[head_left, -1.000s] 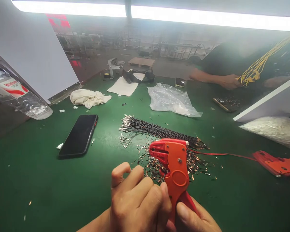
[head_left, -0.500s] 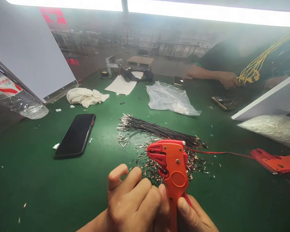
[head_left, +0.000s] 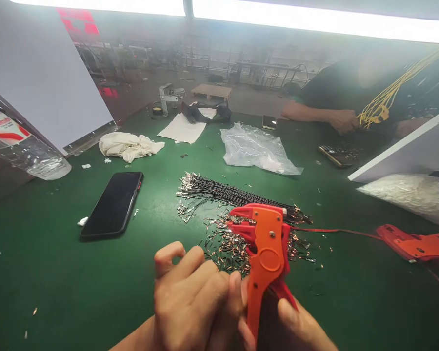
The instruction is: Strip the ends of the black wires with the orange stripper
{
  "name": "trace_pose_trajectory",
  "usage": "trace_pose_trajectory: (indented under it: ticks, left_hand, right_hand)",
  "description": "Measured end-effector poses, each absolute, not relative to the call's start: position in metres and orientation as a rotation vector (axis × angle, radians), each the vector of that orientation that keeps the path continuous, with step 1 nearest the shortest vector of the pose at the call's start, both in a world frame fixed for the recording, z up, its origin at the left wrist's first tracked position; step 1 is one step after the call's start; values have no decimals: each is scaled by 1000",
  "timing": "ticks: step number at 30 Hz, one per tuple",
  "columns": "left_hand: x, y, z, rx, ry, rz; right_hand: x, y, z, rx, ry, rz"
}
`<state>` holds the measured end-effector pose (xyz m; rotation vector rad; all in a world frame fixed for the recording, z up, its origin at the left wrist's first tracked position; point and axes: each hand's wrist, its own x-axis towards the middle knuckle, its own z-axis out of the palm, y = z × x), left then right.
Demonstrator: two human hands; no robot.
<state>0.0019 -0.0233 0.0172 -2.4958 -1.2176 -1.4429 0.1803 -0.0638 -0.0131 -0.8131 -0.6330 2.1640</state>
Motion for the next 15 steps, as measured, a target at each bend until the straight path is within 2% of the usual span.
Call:
trace_pose_trajectory:
  ticks: [5,8,13,15]
  left_hand:
    - [-12,-2,19,-2321,-1374,-1606]
    - [-24,14,21,-2267,-1343,-1397]
    - [-42,36,22,-2228,-1471,-1289]
    - [-49,43,20,-2208,-1613,-1044]
  right_hand:
    - [189,-58,-8,-581,-519,2072]
    - [193,-56,-10,-592,-577,1978]
    - [194,-56,-15,-651,-595,1999]
    - [194,-56,-15,-671,-594,2007]
